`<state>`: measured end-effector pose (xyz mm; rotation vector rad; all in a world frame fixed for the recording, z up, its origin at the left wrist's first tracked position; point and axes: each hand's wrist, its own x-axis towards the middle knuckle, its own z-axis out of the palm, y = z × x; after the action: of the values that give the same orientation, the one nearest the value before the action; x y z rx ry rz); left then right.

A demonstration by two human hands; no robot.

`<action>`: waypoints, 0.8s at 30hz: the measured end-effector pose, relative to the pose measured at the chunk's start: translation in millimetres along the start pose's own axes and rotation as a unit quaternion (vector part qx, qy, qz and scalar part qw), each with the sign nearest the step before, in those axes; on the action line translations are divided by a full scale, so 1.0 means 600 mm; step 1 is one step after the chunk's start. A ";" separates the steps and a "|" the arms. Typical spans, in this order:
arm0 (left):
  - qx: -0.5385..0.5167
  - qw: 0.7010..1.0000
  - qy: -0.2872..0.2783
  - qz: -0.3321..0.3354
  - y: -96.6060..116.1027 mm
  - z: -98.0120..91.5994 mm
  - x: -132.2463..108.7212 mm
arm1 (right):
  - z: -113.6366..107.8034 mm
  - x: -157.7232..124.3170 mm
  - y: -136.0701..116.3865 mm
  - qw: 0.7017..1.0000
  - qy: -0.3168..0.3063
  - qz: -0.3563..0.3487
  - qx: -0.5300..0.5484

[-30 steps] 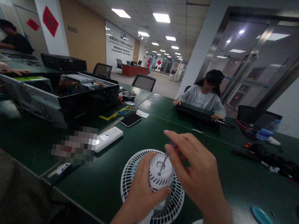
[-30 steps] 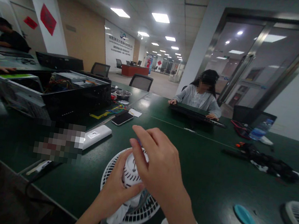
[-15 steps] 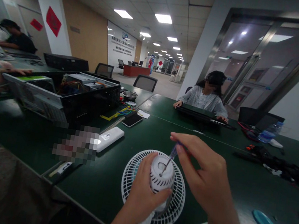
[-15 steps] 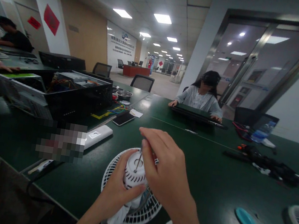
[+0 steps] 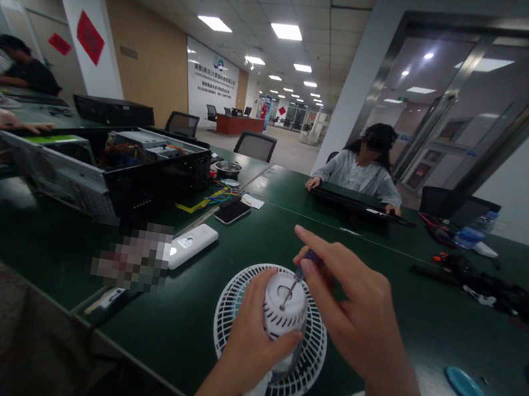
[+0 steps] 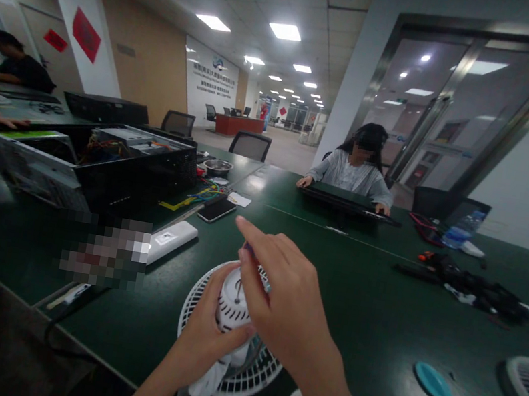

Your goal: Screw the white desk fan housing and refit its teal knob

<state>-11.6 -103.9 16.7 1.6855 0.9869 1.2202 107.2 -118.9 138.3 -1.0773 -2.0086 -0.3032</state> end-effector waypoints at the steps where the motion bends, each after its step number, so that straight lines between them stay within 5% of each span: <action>1: 0.000 1.000 0.003 0.001 0.000 0.000 0.000 | 0.003 0.000 0.000 1.000 0.012 -0.005 -0.023; 5: 0.005 1.000 0.011 -0.001 0.001 0.002 0.001 | 0.013 0.003 0.002 0.994 0.036 -0.008 -0.100; 12: 0.000 1.000 0.002 -0.005 0.001 0.001 0.001 | 0.001 0.000 0.003 1.000 -0.001 -0.002 -0.002; 17: -0.001 1.000 0.010 -0.004 0.000 0.001 0.000 | 0.010 0.002 0.002 0.994 0.039 -0.005 -0.099; 24: -0.003 1.000 0.000 -0.005 0.001 -0.001 0.000 | -0.005 0.000 -0.001 0.999 -0.024 0.021 0.008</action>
<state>-11.9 -104.2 17.3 1.6752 0.9886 1.2154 108.5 -120.6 140.3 -1.1239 -2.0250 -0.2407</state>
